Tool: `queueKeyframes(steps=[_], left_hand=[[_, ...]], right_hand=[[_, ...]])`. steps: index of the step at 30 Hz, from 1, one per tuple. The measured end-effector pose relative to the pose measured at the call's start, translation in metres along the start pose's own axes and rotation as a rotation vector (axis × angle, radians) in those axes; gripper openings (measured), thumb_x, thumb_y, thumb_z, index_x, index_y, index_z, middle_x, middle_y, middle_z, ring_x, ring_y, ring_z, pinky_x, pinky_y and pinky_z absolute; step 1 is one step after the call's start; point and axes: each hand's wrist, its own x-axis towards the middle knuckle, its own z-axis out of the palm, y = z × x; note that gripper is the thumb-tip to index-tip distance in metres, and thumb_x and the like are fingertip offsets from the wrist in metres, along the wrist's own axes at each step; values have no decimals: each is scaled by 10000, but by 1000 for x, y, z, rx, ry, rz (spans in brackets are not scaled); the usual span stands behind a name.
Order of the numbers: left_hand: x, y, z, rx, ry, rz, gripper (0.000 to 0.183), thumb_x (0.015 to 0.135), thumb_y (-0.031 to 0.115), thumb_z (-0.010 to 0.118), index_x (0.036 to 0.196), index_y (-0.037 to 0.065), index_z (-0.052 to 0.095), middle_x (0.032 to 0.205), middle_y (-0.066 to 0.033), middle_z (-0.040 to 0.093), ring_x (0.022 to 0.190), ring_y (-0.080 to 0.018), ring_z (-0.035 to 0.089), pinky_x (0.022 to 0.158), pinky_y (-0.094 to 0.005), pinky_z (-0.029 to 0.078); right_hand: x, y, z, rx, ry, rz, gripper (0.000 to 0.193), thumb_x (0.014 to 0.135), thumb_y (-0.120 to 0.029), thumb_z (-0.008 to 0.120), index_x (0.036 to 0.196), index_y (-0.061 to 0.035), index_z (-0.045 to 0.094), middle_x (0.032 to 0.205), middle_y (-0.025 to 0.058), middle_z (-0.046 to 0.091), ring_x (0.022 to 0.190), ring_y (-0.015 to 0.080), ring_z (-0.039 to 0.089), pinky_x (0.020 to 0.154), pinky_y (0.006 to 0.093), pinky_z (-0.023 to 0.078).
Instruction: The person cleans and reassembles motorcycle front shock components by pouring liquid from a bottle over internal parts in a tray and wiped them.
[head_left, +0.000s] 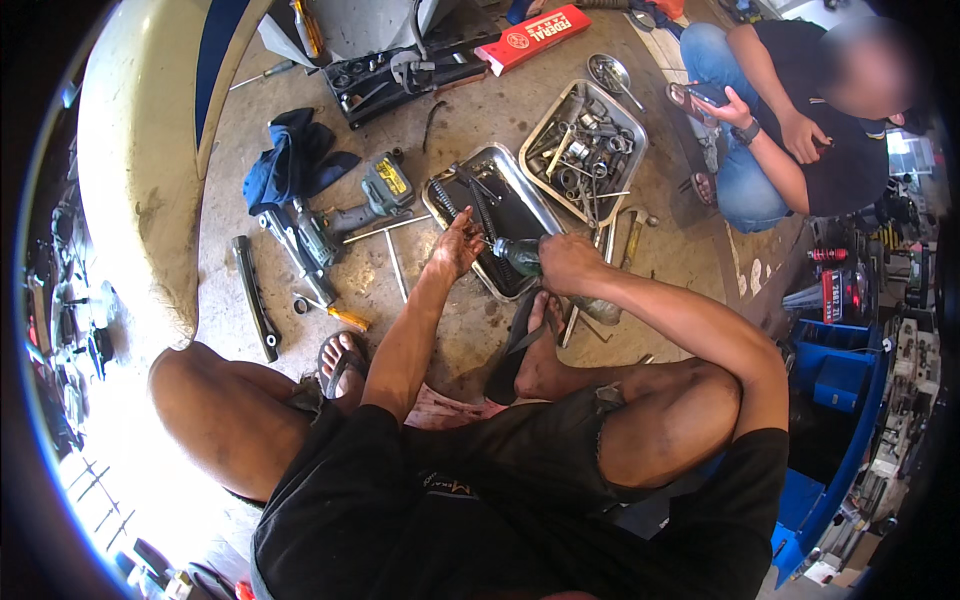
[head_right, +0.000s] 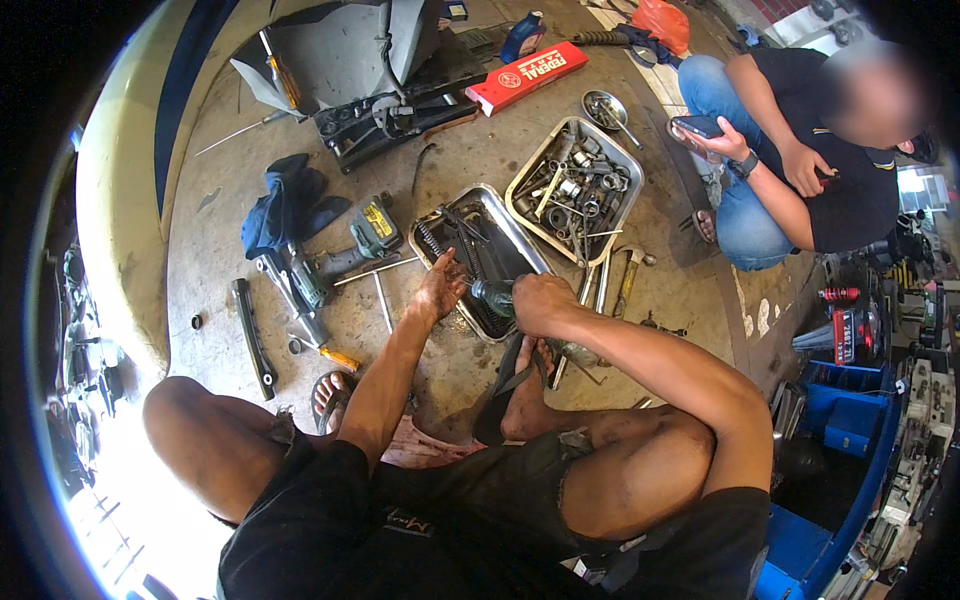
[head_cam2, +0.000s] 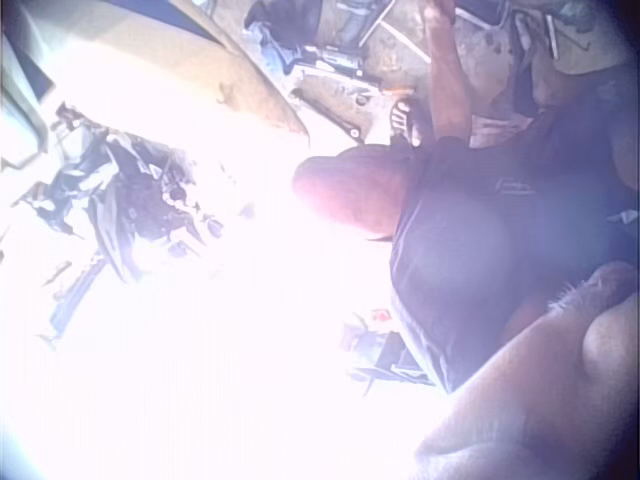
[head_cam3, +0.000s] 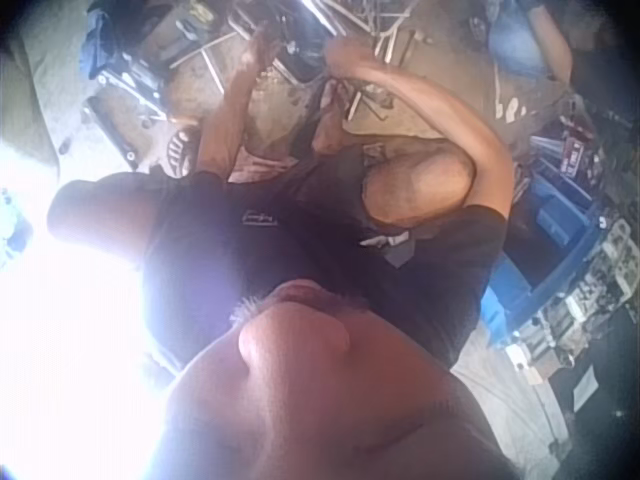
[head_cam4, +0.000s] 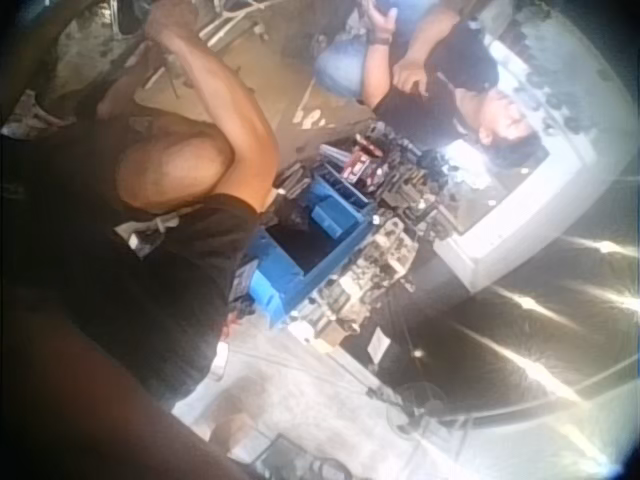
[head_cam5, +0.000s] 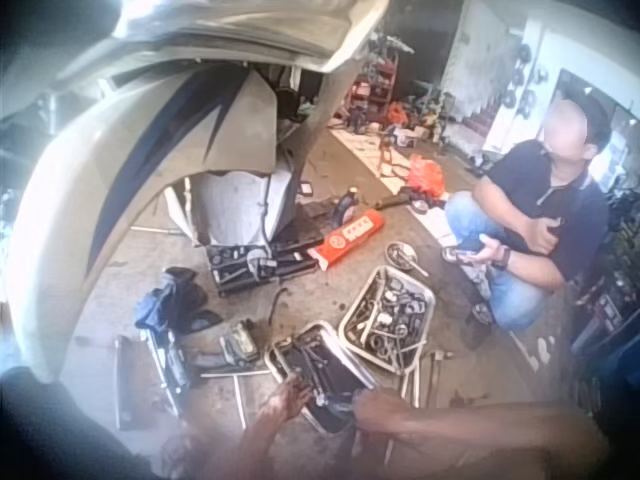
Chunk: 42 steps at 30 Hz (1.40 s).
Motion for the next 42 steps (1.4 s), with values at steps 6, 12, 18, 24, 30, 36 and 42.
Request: queueKeyframes(steps=[6, 12, 18, 24, 30, 36, 42], left_hand=[[-4, 3, 2, -141, -179, -73, 351, 855, 444, 683, 754, 165, 494, 603, 51, 366, 486, -66, 334, 398, -197, 279], [2, 7, -10, -132, -221, -27, 416, 854, 502, 652, 772, 127, 491, 636, 22, 400, 504, -81, 344, 433, -207, 314], [-4, -1, -1, -138, -73, 19, 401, 878, 503, 610, 868, 119, 497, 746, -38, 535, 549, -105, 424, 471, -228, 356], [7, -3, -14, 117, -15, 83, 324, 947, 438, 531, 893, 119, 519, 744, -22, 534, 546, -108, 413, 486, -241, 337], [3, -5, -19, 5, -171, 20, 286, 975, 393, 505, 964, 110, 550, 682, 32, 466, 500, -84, 321, 545, -261, 354], [-8, -3, -8, -126, -253, 12, 113, 942, 214, 589, 932, 106, 558, 740, 17, 537, 566, -98, 457, 665, -273, 468], [-1, -2, -19, -59, -201, 104, 158, 886, 50, 638, 1031, 72, 579, 992, -60, 659, 806, -122, 620, 770, -260, 526]], right_hand=[[0, 3, 3, -4, 17, -20, 221, 753, -64, 572, 894, 75, 671, 889, 256, 678, 868, 354, 687, 790, 409, 547], [0, -4, -4, 10, 49, -43, 227, 751, -73, 586, 896, 82, 666, 894, 258, 677, 877, 363, 682, 792, 413, 546], [-1, 2, -3, 9, 42, -24, 236, 750, -76, 597, 908, 89, 658, 902, 260, 675, 883, 364, 680, 790, 410, 546], [4, -1, -1, -1, 65, -59, 230, 760, -81, 603, 914, 81, 659, 900, 261, 675, 885, 356, 682, 790, 404, 547], [5, 2, 1, 10, 30, 16, 233, 763, -84, 602, 926, 72, 663, 889, 246, 682, 872, 336, 689, 798, 392, 545], [1, 5, 1, 16, 25, 16, 224, 763, -71, 591, 923, 69, 663, 897, 244, 682, 882, 336, 687, 805, 397, 541], [2, 1, -4, 0, 25, -18, 234, 764, -56, 573, 936, 81, 654, 927, 250, 677, 906, 351, 680, 809, 406, 538]])
